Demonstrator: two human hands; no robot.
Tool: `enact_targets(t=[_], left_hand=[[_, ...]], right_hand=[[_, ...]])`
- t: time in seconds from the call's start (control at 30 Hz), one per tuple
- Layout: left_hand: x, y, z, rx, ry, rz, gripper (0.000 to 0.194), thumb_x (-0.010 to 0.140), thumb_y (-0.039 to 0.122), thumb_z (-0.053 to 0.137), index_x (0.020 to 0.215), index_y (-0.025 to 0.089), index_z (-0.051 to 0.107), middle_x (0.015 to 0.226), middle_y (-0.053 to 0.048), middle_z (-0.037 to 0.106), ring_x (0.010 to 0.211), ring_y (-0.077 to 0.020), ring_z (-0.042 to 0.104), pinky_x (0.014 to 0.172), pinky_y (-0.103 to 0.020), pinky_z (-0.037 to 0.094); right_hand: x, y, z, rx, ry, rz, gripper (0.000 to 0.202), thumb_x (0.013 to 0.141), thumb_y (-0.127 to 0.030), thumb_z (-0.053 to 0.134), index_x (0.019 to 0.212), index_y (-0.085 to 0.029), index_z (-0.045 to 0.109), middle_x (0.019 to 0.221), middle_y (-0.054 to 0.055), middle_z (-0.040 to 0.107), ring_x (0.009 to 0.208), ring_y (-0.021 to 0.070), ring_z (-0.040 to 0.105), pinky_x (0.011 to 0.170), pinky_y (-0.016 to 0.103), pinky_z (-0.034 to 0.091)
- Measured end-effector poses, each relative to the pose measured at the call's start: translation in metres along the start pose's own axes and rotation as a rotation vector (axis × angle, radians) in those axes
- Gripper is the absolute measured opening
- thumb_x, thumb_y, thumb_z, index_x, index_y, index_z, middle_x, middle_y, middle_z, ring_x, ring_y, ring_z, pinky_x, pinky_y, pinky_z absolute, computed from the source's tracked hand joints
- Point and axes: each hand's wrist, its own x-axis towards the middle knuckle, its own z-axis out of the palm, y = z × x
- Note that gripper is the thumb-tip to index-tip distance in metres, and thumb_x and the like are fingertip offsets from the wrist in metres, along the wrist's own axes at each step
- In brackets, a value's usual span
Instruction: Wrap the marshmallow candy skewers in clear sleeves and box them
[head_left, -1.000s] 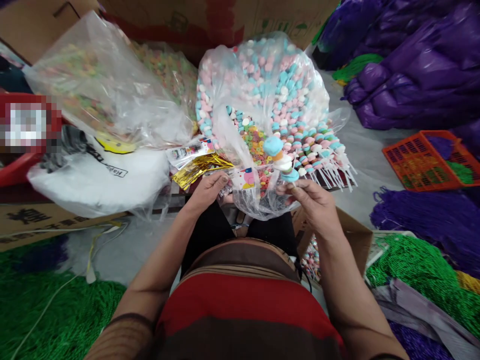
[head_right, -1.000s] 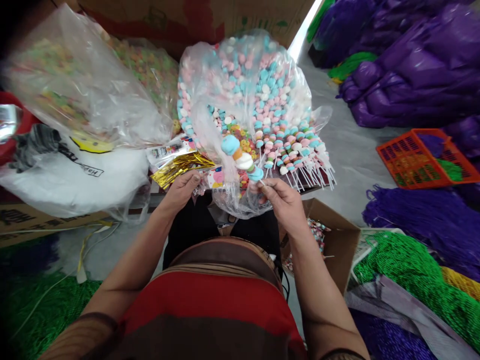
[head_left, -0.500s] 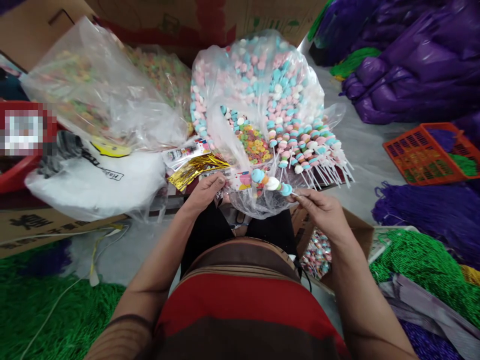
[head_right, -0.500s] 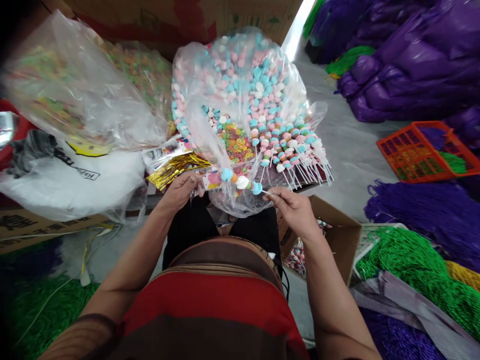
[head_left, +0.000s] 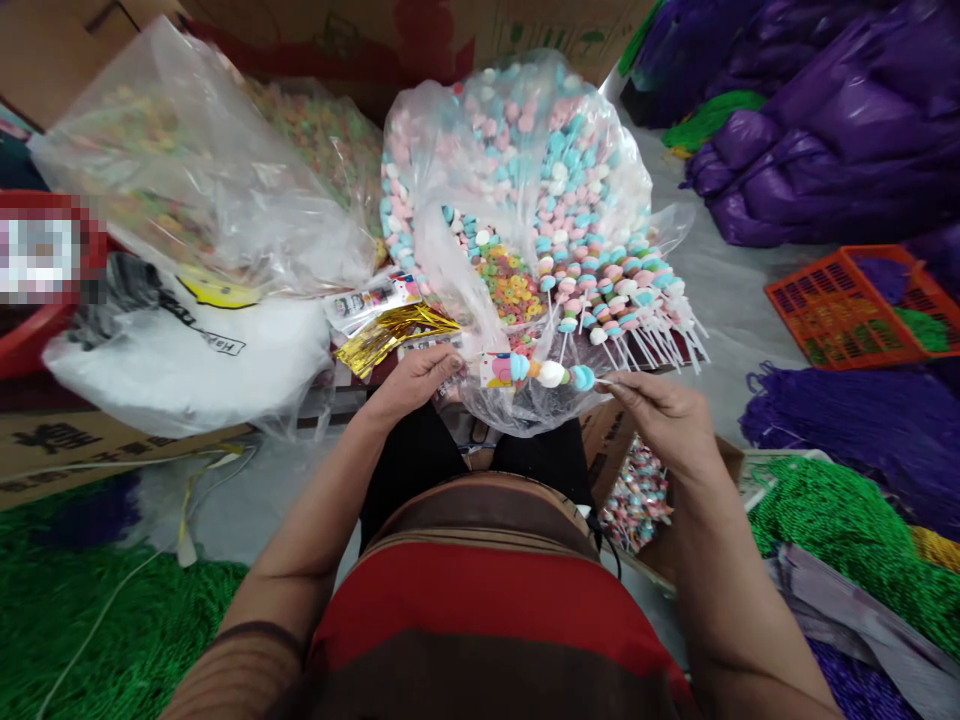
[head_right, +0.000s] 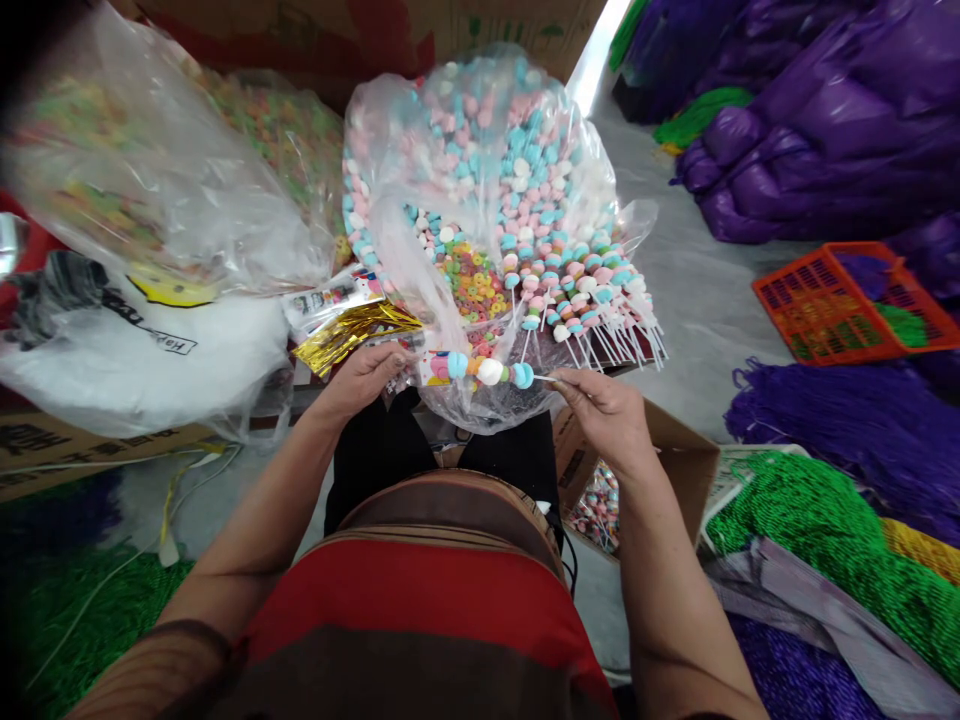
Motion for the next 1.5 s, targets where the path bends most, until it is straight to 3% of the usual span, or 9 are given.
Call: enact_targets(t=[0.23, 0.47, 0.63, 0.8, 1.03, 1.17, 1.27, 1.4, 1.5], left_hand=[[-0.001, 0.007, 0.003, 0.056, 0.006, 0.019, 0.06, 0.095, 0.072, 0.041, 0.071, 0.019, 0.053, 0.067, 0.002, 0.048, 0.065, -0.013, 0.045, 0.061, -0.026, 0.036], [-0.001, 0.019, 0.0, 0.159, -0.066, -0.023, 0.041, 0.096, 0.05, 0.046, 0.071, 0.019, 0.054, 0.065, 0.002, 0.054, 0.065, -0.0135, 0.051, 0.063, -0.025, 0.039], [0.0, 0.024, -0.004, 0.104, -0.313, -0.113, 0.034, 0.093, 0.044, 0.056, 0.114, 0.023, 0.072, 0.112, -0.003, 0.077, 0.103, -0.0214, 0.069, 0.091, -0.031, 0.052], [0.014, 0.026, 0.001, 0.254, -0.462, -0.05, 0.036, 0.093, 0.049, 0.06, 0.119, 0.028, 0.074, 0.107, 0.0, 0.079, 0.095, -0.0216, 0.071, 0.084, -0.029, 0.053], [0.03, 0.03, 0.006, 0.84, -0.338, 0.196, 0.026, 0.092, 0.035, 0.069, 0.114, 0.023, 0.072, 0.106, -0.009, 0.078, 0.101, -0.0265, 0.071, 0.089, -0.037, 0.051], [0.046, 0.035, 0.0, 1.031, -0.268, 0.395, 0.025, 0.092, 0.023, 0.068, 0.117, 0.021, 0.07, 0.099, -0.009, 0.076, 0.098, -0.0276, 0.072, 0.099, -0.048, 0.051], [0.062, 0.05, -0.003, 1.104, -0.15, 0.553, 0.026, 0.094, 0.011, 0.059, 0.116, 0.021, 0.071, 0.092, -0.007, 0.075, 0.095, -0.0256, 0.073, 0.11, -0.057, 0.046], [0.069, 0.09, -0.008, 1.156, -0.018, 0.722, 0.03, 0.097, 0.013, 0.054, 0.121, 0.022, 0.07, 0.126, -0.013, 0.073, 0.132, -0.032, 0.062, 0.121, -0.065, 0.034], [0.05, 0.115, -0.013, 1.081, -0.014, 0.821, 0.039, 0.097, 0.016, 0.053, 0.133, 0.026, 0.065, 0.15, -0.012, 0.061, 0.148, -0.0328, 0.048, 0.124, -0.063, 0.032]], right_hand=[[-0.003, -0.001, 0.003, -0.015, -0.007, -0.022, 0.025, 0.093, -0.045, 0.066, 0.097, -0.026, 0.082, 0.095, 0.006, 0.084, 0.086, 0.025, 0.079, 0.081, 0.039, 0.063], [-0.005, 0.0, 0.019, 0.137, -0.03, -0.01, 0.026, 0.092, -0.048, 0.068, 0.094, -0.027, 0.082, 0.092, 0.004, 0.083, 0.084, 0.0226, 0.078, 0.081, 0.037, 0.062], [0.003, 0.004, 0.024, 0.081, -0.02, -0.127, 0.026, 0.096, -0.048, 0.063, 0.091, -0.03, 0.082, 0.08, 0.004, 0.08, 0.075, 0.0222, 0.072, 0.072, 0.036, 0.056], [0.013, -0.004, 0.02, 0.04, -0.062, -0.172, 0.035, 0.1, -0.051, 0.055, 0.087, -0.028, 0.078, 0.074, 0.004, 0.073, 0.074, 0.0212, 0.065, 0.071, 0.034, 0.051], [0.011, -0.009, 0.028, 0.253, -0.199, 0.066, 0.048, 0.097, -0.064, 0.052, 0.078, -0.024, 0.069, 0.063, 0.0, 0.06, 0.061, 0.0162, 0.054, 0.058, 0.028, 0.041], [0.006, -0.009, 0.06, 0.646, -0.325, 0.345, 0.055, 0.084, -0.076, 0.063, 0.077, -0.022, 0.062, 0.046, -0.008, 0.042, 0.041, 0.011, 0.04, 0.045, 0.025, 0.031], [0.005, -0.02, 0.088, 0.903, -0.315, 0.437, 0.052, 0.082, -0.071, 0.07, 0.075, -0.02, 0.06, 0.045, -0.009, 0.041, 0.039, 0.009, 0.038, 0.047, 0.024, 0.035], [0.016, -0.039, 0.114, 1.152, -0.171, 0.449, 0.048, 0.081, -0.064, 0.076, 0.077, -0.02, 0.059, 0.043, -0.011, 0.042, 0.04, 0.0087, 0.041, 0.058, 0.026, 0.044], [0.03, -0.051, 0.115, 1.267, -0.139, 0.406, 0.047, 0.078, -0.062, 0.08, 0.074, -0.02, 0.059, 0.044, -0.01, 0.043, 0.039, 0.008, 0.04, 0.059, 0.027, 0.045]])
